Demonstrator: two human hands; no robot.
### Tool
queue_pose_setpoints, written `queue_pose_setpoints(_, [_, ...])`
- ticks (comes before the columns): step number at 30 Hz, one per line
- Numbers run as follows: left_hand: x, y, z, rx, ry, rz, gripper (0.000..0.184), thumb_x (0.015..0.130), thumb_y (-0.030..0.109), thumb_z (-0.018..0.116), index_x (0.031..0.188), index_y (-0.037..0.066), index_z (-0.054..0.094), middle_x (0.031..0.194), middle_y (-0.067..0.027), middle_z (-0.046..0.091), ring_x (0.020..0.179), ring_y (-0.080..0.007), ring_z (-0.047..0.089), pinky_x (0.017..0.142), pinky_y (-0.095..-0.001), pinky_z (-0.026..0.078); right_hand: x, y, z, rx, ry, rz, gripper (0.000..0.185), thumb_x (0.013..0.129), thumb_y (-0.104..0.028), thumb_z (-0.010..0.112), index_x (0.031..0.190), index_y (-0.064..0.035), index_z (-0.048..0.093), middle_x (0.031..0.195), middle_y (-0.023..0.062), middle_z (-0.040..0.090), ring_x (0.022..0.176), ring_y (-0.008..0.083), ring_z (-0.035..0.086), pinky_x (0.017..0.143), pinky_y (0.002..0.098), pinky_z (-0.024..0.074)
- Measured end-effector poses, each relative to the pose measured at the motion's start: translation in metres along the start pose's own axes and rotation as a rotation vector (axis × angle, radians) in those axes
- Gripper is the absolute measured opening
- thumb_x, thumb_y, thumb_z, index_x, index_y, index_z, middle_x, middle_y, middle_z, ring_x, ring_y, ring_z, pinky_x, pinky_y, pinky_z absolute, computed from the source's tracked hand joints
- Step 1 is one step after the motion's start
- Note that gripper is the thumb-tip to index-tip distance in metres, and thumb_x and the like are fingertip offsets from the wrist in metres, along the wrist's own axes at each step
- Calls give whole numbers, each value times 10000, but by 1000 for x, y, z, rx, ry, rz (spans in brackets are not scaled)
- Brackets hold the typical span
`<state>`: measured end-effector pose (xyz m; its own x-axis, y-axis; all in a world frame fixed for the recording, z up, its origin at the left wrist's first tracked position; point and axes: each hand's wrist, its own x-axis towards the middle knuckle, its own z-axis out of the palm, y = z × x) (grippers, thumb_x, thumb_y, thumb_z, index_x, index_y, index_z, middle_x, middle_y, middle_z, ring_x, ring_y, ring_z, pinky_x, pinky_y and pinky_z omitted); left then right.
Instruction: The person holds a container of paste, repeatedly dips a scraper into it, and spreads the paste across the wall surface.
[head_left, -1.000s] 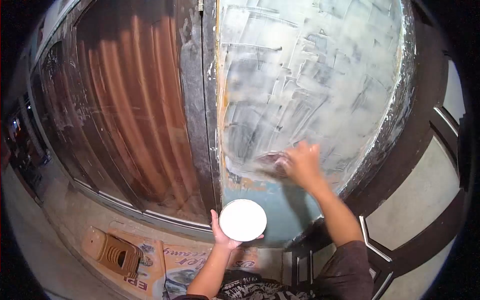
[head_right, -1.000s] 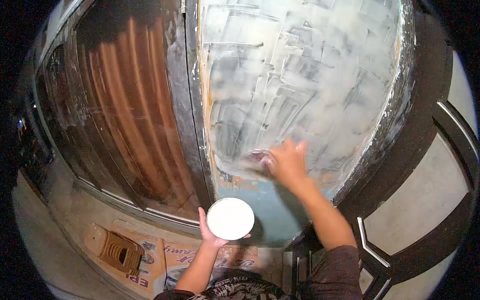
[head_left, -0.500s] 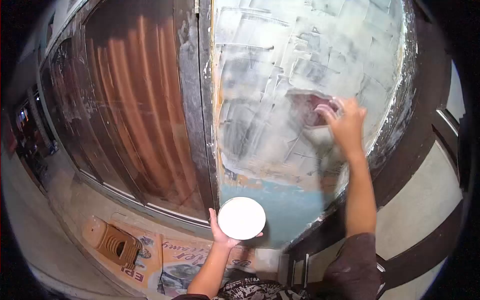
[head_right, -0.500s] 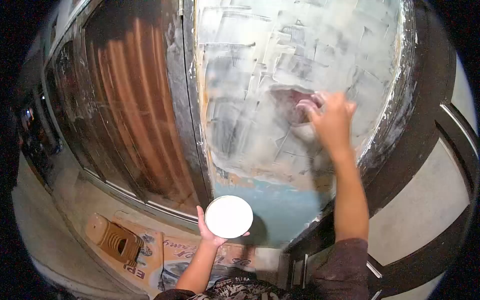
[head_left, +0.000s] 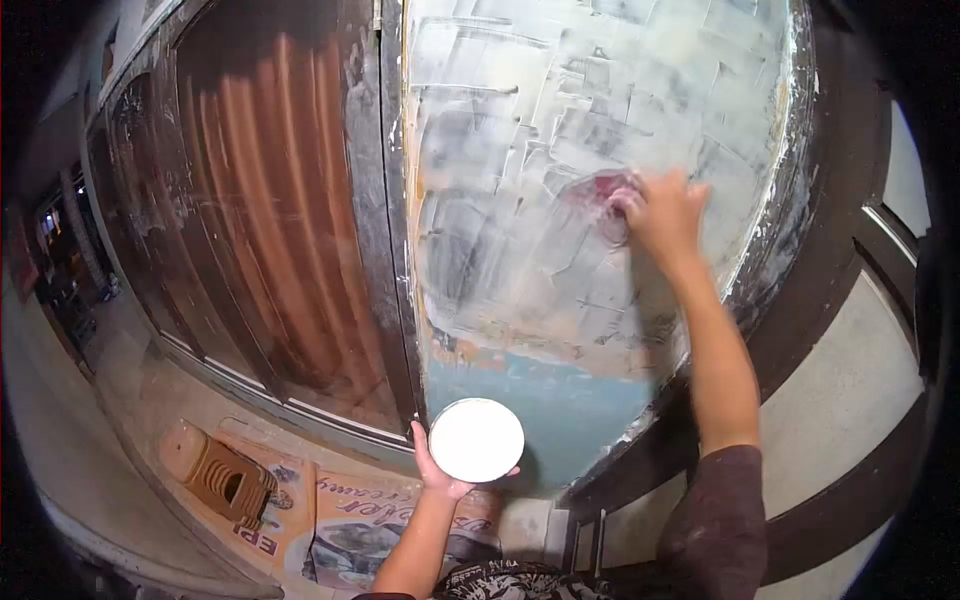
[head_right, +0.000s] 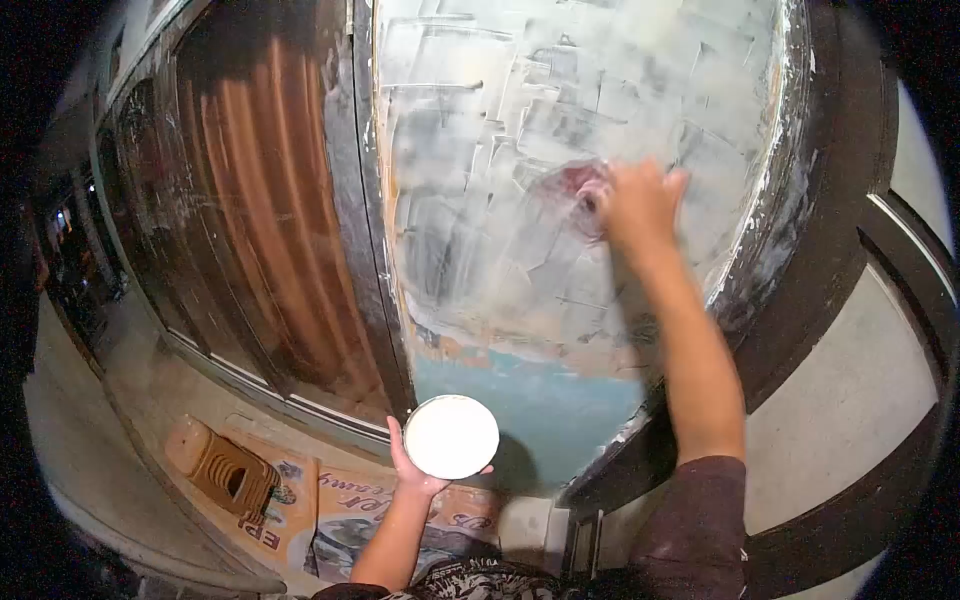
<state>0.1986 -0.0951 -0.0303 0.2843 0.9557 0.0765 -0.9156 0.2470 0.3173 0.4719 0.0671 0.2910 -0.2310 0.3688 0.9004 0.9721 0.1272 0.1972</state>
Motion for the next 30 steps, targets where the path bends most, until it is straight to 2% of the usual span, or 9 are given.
queue_pose_setpoints(6, [5,-9,-8,-50,-51,-3,1053,806,890,375,1528,124,346,1547,-206,373,1326,-533,431,917,-870,325,-3,46,-35,234,-11,182,357,842,-389,768,1009,-75,731,976,155,693,945,339,636,925,508,346])
queue_pose_setpoints(7, [6,-11,-8,-41,-55,-12,1052,805,891,375,1527,126,349,1547,-205,374,1326,-533,431,919,-870,323,-38,39,6,984,-65,267,331,838,-375,776,1012,-97,732,1007,143,687,1022,327,629,1009,535,332])
queue_pose_setpoints(9, [4,-14,-1,25,-2,-5,1052,804,894,368,1527,130,354,1547,-200,376,1329,-532,429,920,-869,323,-96,-18,2,159,-217,-139,230,848,-334,751,957,-133,723,1006,94,688,1019,277,586,943,538,345])
queue_pose_setpoints(15, [10,-24,-6,-15,-64,-45,1073,794,906,354,1539,135,340,1556,-205,360,1350,-524,408,931,-866,317,-108,-38,46,169,-237,-233,189,815,-312,754,803,-140,678,757,38,647,937,284,590,842,519,355])
queue_pose_setpoints(18, [10,-25,-1,-14,-73,-40,1080,793,907,352,1547,135,325,1563,-206,348,1362,-518,395,935,-865,314,-29,6,4,-104,100,-187,185,870,-318,694,959,-161,731,858,55,695,900,265,604,854,489,346])
queue_pose_setpoints(22, [13,-25,-2,22,-91,-18,1076,791,908,362,1538,134,333,1551,-211,360,1343,-527,414,929,-864,326,49,73,-59,-93,-12,167,358,882,-452,688,1045,-137,740,968,97,729,990,279,639,937,496,342])
queue_pose_setpoints(27, [13,-27,0,14,-9,-2,1058,799,900,366,1533,139,344,1545,-204,372,1332,-531,425,916,-872,326,-8,54,-65,337,-96,226,399,849,-424,755,1009,-59,743,994,149,718,936,288,673,992,486,333])
queue_pose_setpoints(28, [15,-28,-5,-22,-37,-12,1056,800,900,362,1533,141,346,1549,-203,369,1334,-530,423,915,-872,326,-52,47,-13,845,-122,335,364,841,-396,766,983,-63,736,980,154,707,944,290,642,996,472,328])
queue_pose_setpoints(30, [19,-32,-7,-125,-72,-73,1064,799,901,360,1535,133,344,1557,-201,362,1345,-524,415,915,-872,326,-111,-6,-7,269,-253,-86,253,809,-343,781,926,-122,739,879,102,655,932,308,590,917,530,342])
